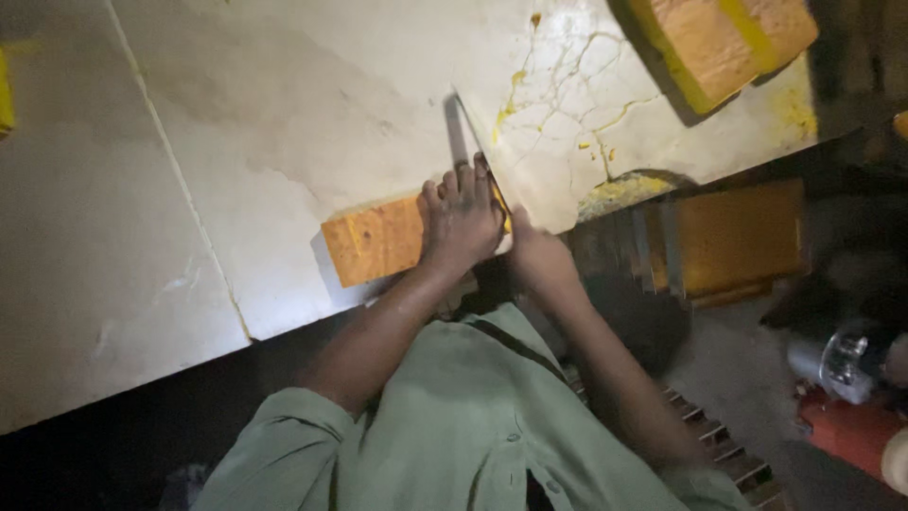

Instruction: The person slices a rectangular block of yellow solidified dough into thin strips using a long knife on a work table. The person repeatedly cuts the block, gathers the strips, and places them into a metal tray. The person also flips the block and continues slicing.

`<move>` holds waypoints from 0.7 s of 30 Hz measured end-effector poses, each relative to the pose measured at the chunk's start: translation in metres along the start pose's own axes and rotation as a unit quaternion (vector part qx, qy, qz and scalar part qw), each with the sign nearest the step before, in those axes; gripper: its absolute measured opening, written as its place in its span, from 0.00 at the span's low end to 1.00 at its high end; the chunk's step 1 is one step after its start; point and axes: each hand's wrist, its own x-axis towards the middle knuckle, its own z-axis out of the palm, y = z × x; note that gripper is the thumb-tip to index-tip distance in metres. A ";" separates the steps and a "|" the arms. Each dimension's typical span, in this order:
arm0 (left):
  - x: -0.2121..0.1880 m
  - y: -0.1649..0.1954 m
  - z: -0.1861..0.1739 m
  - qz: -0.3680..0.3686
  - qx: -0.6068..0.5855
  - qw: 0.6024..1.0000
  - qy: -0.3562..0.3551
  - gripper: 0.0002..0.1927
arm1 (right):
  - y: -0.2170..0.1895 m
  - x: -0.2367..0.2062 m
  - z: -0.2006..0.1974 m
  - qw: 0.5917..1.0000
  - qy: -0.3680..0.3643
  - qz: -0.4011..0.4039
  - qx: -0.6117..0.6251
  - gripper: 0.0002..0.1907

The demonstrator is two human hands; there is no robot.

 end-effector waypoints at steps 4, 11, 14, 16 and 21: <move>-0.001 0.001 0.002 0.001 0.023 1.000 0.004 0.39 | 0.011 -0.097 -0.015 0.986 -0.128 0.101 0.038 0.26; 0.002 -0.005 0.011 0.010 0.025 0.999 -0.028 0.40 | 0.016 -0.058 0.037 0.987 -0.093 0.085 0.097 0.18; -0.005 -0.002 0.022 0.027 0.013 0.999 0.015 0.38 | 0.024 -0.033 0.055 0.988 -0.034 0.046 0.142 0.24; -0.011 0.006 0.033 0.061 0.028 0.998 0.011 0.33 | 0.042 -0.036 0.063 0.982 0.019 0.033 0.188 0.27; 0.001 0.021 0.046 0.319 0.037 0.901 -0.292 0.15 | 0.119 -0.084 0.089 0.949 0.043 0.035 0.312 0.16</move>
